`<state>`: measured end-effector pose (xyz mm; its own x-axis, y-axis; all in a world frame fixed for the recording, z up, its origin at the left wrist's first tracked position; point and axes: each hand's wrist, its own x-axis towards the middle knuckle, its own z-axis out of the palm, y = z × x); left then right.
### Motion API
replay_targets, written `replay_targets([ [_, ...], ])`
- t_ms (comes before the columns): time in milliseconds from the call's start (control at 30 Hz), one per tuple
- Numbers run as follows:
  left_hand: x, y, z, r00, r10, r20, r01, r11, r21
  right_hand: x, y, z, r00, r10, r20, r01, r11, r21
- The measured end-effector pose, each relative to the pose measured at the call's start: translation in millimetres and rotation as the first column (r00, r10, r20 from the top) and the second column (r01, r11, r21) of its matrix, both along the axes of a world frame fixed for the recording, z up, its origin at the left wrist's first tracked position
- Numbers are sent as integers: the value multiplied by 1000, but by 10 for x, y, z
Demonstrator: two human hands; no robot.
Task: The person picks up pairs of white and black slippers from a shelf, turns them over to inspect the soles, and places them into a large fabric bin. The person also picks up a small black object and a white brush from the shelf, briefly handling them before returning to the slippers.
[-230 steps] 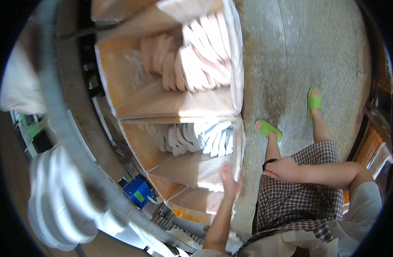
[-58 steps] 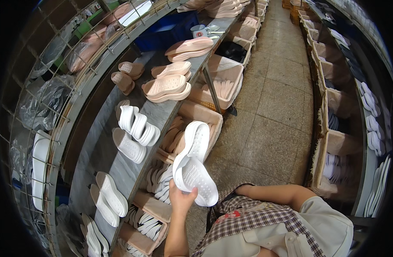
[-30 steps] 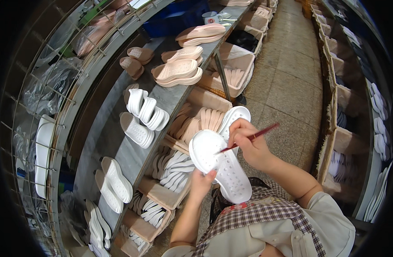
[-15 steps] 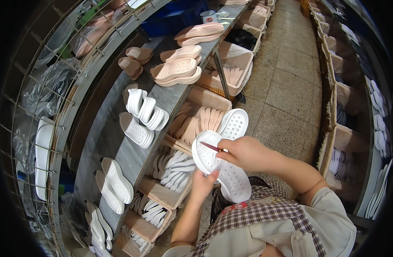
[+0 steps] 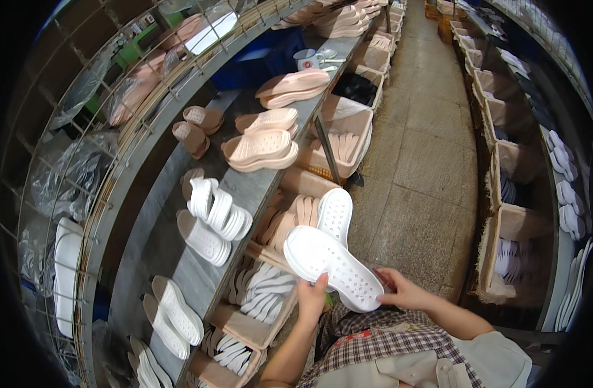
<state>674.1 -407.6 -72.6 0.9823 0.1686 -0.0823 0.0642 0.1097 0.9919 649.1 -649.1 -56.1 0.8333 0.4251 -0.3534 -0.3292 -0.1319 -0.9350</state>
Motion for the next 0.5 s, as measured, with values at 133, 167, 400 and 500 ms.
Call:
replay_targets([
  [133,179,43,-155,995,-97,-8,98,993,62,69,48,-46,863,-370,-343,461,856,236],
  [167,212,118,-185,992,-117,-39,121,984,134,209,4,11,841,-427,-333,514,823,241],
  [400,122,772,-431,976,-170,-136,204,934,294,2124,-87,648,723,-689,55,656,710,257],
  [500,-18,1091,-563,978,-176,-114,205,917,342,3356,173,805,653,-731,198,674,680,289],
])
